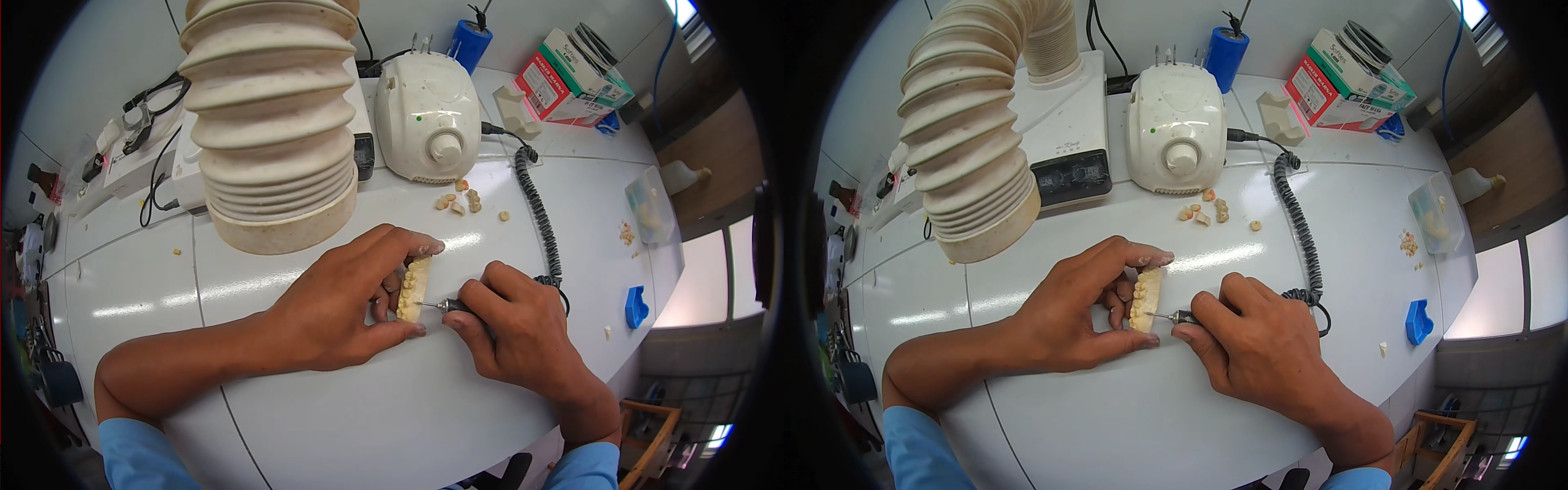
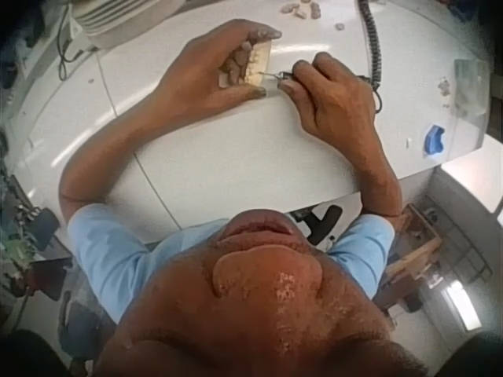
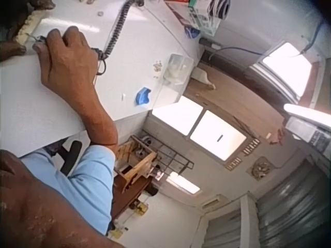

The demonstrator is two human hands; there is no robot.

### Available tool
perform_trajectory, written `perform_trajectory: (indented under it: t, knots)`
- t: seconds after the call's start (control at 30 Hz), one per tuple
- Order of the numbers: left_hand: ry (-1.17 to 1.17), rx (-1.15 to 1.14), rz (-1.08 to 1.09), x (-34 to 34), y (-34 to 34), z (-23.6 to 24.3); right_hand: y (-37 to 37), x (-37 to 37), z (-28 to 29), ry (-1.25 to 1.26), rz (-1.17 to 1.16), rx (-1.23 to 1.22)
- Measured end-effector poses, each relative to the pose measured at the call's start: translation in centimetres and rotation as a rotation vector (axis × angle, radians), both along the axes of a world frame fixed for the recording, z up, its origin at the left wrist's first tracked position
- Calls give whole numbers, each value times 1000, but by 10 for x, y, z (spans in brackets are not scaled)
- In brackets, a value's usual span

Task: Refining a dental plaster model using a dental handpiece tool at a laboratory bench.

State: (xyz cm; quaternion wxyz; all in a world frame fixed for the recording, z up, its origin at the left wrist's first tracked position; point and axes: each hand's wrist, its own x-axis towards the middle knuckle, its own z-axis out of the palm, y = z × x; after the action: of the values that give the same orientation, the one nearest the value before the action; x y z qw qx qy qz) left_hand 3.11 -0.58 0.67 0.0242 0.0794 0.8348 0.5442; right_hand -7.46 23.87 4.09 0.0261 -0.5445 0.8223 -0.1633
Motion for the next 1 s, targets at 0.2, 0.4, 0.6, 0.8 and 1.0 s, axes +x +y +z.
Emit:
perform_trajectory:
  t: [0.2, 0.4, 0.6, 0.8, 1.0]
  knots:
    - [-32, 33, 0, 0, 1, 2, 1, -1, -4, -22, -51, -9]
    - [-31, 65, 22, -1, 1, -2, 0, 1, -1, -16, -19, -1]
    - [14, 34, 27, 0, 1, -2, 1, 0, -1, -15, -33, 2]
    - [-27, 35, 24, 0, 1, 0, 2, 0, -3, -11, -35, -13]
    - [-5, 37, 21, 0, 0, -2, 2, 0, -1, -15, -28, -6]
